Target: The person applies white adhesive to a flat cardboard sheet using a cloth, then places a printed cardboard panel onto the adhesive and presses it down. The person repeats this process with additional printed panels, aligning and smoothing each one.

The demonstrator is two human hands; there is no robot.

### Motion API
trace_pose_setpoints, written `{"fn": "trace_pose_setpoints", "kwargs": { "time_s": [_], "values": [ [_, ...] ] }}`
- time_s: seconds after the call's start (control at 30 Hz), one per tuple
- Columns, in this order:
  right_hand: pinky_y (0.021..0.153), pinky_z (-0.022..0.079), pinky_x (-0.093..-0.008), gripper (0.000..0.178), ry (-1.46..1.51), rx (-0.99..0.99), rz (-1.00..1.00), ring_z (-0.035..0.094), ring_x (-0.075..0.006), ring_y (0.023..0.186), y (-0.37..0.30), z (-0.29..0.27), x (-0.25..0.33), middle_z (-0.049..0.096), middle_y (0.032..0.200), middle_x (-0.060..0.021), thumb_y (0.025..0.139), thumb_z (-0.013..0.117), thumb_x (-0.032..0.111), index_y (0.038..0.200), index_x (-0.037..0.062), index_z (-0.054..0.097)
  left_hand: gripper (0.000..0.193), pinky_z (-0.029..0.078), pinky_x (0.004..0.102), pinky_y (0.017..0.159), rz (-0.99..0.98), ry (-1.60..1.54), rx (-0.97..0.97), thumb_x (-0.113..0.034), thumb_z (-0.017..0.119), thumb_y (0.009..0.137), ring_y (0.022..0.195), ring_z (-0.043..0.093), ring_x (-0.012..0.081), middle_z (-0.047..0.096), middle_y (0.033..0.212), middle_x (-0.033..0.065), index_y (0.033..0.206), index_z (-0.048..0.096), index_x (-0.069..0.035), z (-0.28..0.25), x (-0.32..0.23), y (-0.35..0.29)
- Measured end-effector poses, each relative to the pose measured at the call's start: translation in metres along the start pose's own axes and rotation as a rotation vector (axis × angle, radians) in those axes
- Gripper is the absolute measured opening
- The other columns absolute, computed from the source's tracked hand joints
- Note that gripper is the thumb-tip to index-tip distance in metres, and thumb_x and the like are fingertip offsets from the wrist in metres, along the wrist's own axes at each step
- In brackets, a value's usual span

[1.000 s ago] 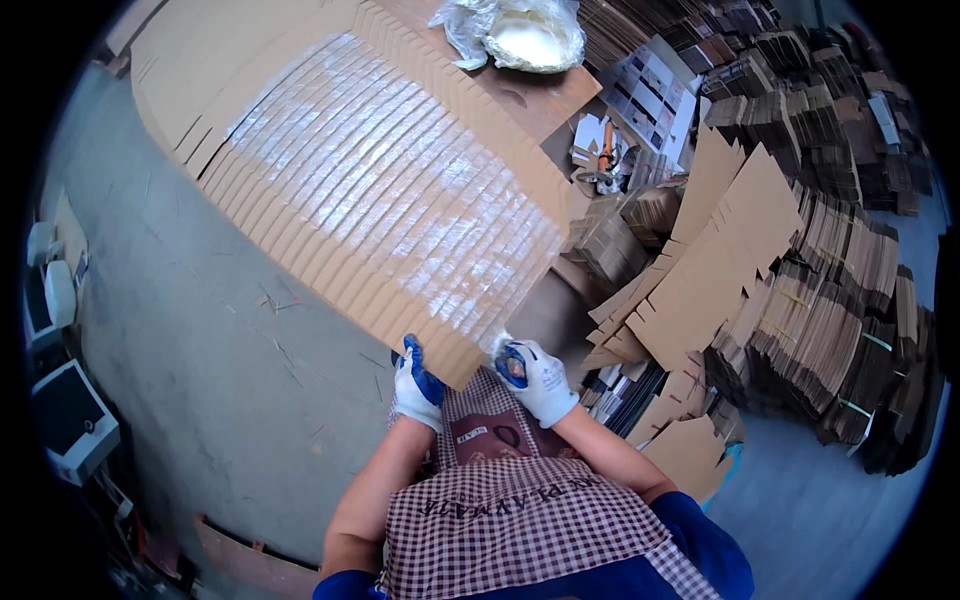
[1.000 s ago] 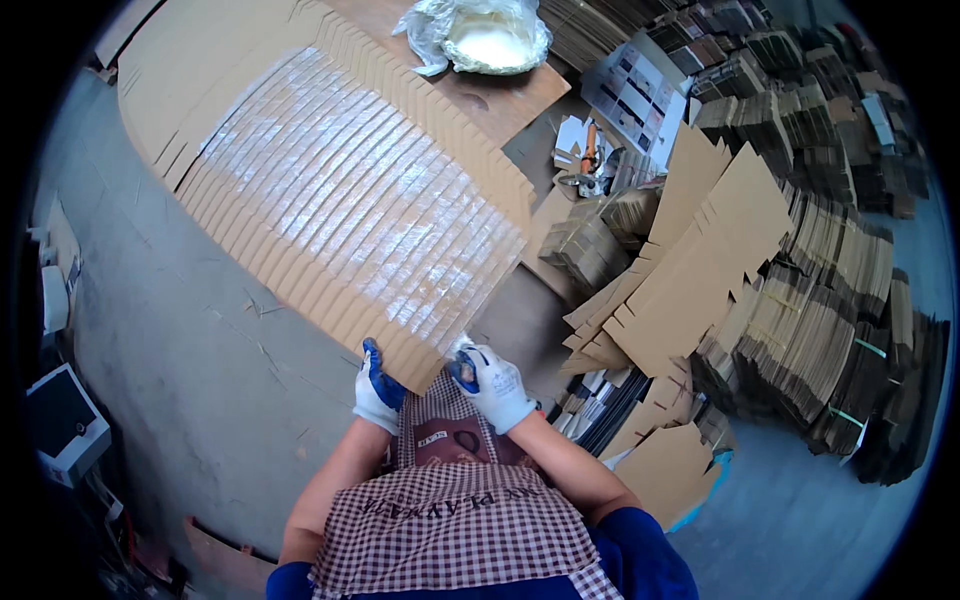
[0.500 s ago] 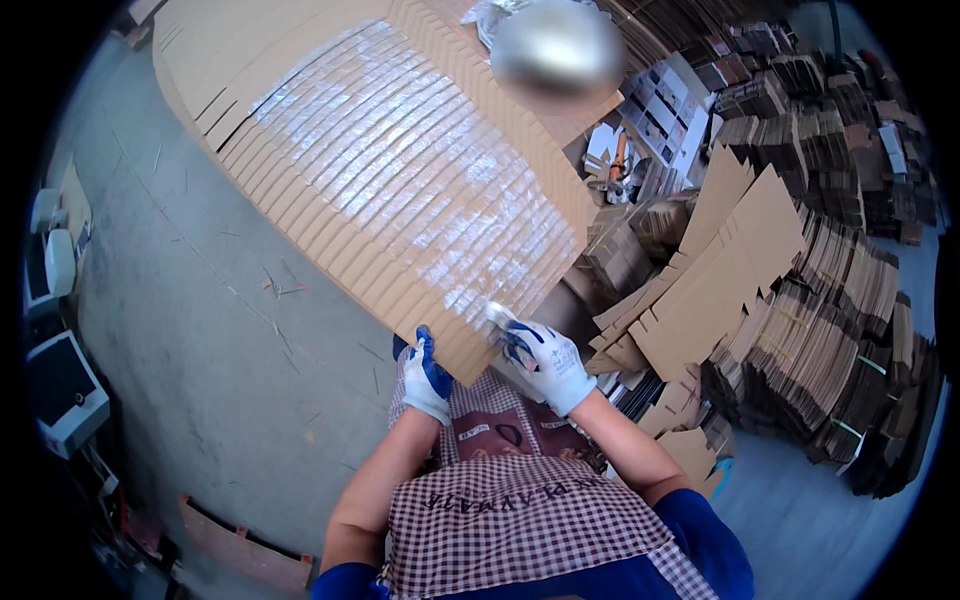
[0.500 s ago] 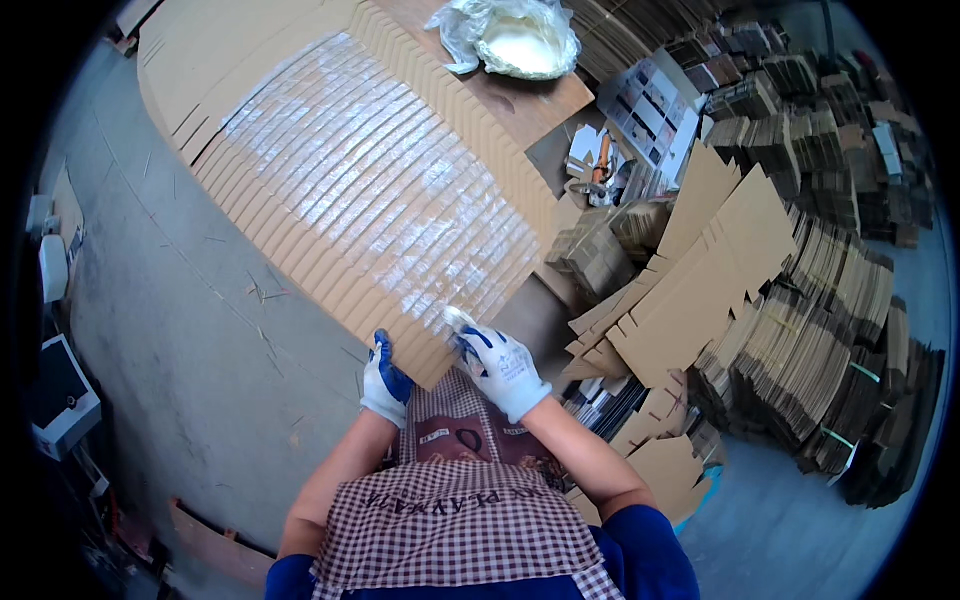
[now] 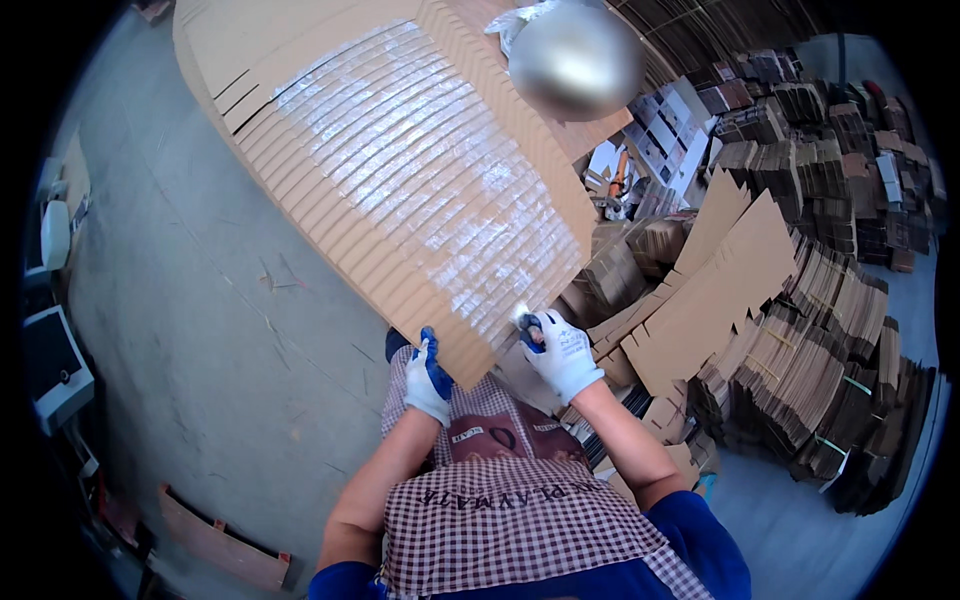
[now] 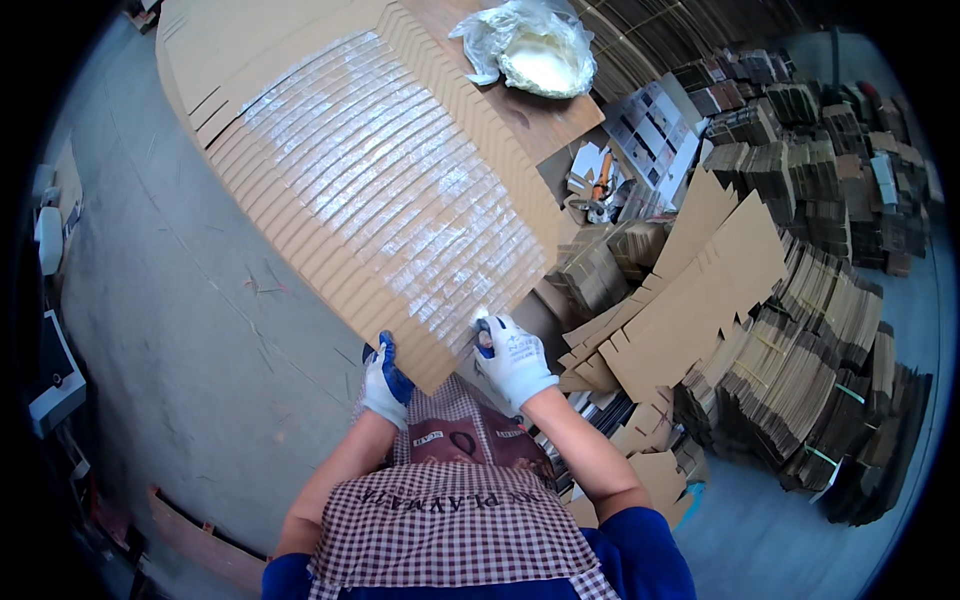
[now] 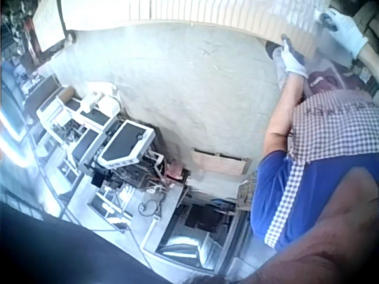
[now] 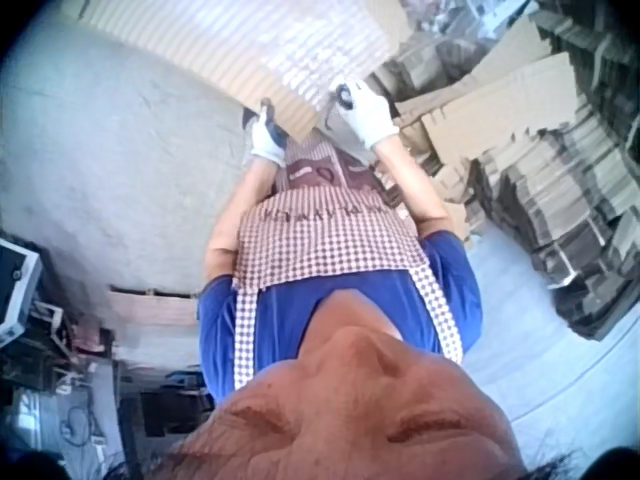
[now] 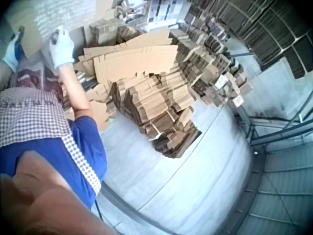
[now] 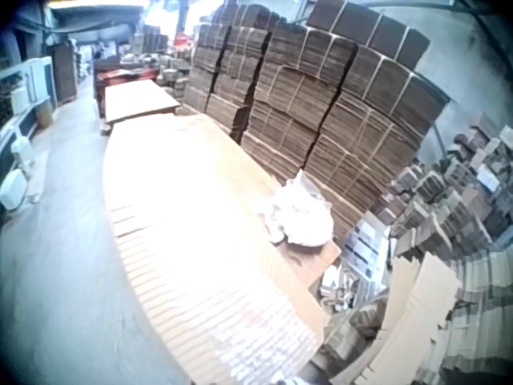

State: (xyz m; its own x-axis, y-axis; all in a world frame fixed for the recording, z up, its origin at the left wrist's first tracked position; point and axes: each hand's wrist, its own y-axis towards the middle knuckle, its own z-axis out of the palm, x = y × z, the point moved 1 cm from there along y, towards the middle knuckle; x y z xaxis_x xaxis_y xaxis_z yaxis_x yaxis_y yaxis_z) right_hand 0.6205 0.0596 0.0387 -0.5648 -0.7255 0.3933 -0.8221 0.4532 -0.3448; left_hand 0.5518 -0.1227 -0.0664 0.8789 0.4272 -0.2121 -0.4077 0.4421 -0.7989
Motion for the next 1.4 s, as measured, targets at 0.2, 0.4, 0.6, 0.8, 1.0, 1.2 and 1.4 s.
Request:
{"fn": "trace_pose_setpoints", "kwargs": {
  "time_s": [0.2,0.4,0.6,0.8,1.0,1.2,1.4],
  "values": [
    [0.083,0.055,-0.0418,0.032,0.283,-0.244,-0.106,0.067,-0.0375,0.095,0.014,-0.020,0.035,0.067,0.107,-0.0169,0.081,0.075,0.020,0.109,0.0069,0.066,0.054,0.053,0.0543,0.096,-0.069,-0.111,0.021,-0.036,0.055,0.102,0.116,0.062,0.0369,0.058,0.133,0.0180,0.142,0.042,-0.002,-0.017,0.009,0.012],
    [0.079,0.054,-0.0417,0.035,0.085,-0.100,0.034,0.066,-0.0375,0.091,0.028,-0.002,0.022,0.064,0.104,-0.0172,0.082,0.074,0.022,0.111,0.0067,0.062,0.054,0.053,0.0554,0.096,-0.064,-0.179,0.049,-0.032,0.058,0.101,0.116,0.061,0.0376,0.058,0.133,0.0188,0.142,0.042,-0.002,-0.031,0.018,0.023],
    [0.085,0.055,-0.0378,0.036,0.299,-0.102,-0.251,0.068,-0.0342,0.098,0.022,-0.016,0.049,0.068,0.111,-0.0146,0.080,0.076,0.014,0.113,0.0063,0.067,0.053,0.054,0.0554,0.094,-0.097,-0.238,0.096,-0.030,0.059,0.101,0.113,0.063,0.0378,0.060,0.130,0.0193,0.141,0.043,-0.001,-0.036,0.021,0.029],
    [0.086,0.054,-0.0388,0.037,0.189,0.072,-0.329,0.067,-0.0349,0.098,0.033,0.009,0.050,0.068,0.112,-0.0149,0.081,0.075,0.014,0.116,0.0065,0.066,0.050,0.057,0.0515,0.091,-0.108,-0.199,0.072,-0.029,0.058,0.101,0.109,0.066,0.0357,0.062,0.126,0.0193,0.139,0.045,0.001,-0.043,0.023,0.035],
    [0.082,0.054,-0.0411,0.037,0.068,0.202,-0.216,0.066,-0.0375,0.096,0.021,-0.013,0.052,0.067,0.107,-0.0166,0.083,0.073,0.018,0.117,0.0069,0.064,0.048,0.058,0.0504,0.088,-0.077,-0.266,0.120,-0.029,0.057,0.102,0.107,0.067,0.0347,0.063,0.124,0.0197,0.138,0.046,0.001,-0.036,0.022,0.029],
    [0.081,0.053,-0.0426,0.032,0.170,0.085,-0.314,0.065,-0.0385,0.096,0.038,0.004,0.063,0.066,0.104,-0.0174,0.084,0.071,0.023,0.111,0.0073,0.063,0.048,0.058,0.0499,0.088,-0.108,-0.224,0.071,-0.029,0.059,0.101,0.105,0.068,0.0347,0.064,0.123,0.0194,0.136,0.047,0.002,-0.046,0.027,0.037],
    [0.084,0.051,-0.0441,0.027,-0.125,0.381,-0.063,0.064,-0.0380,0.097,0.004,0.001,0.017,0.065,0.104,-0.0179,0.087,0.066,0.029,0.104,0.0092,0.061,0.048,0.058,0.0503,0.088,-0.023,-0.185,0.043,-0.029,0.061,0.100,0.105,0.067,0.0352,0.064,0.123,0.0186,0.135,0.048,0.001,-0.035,0.025,0.031]
  ]
}}
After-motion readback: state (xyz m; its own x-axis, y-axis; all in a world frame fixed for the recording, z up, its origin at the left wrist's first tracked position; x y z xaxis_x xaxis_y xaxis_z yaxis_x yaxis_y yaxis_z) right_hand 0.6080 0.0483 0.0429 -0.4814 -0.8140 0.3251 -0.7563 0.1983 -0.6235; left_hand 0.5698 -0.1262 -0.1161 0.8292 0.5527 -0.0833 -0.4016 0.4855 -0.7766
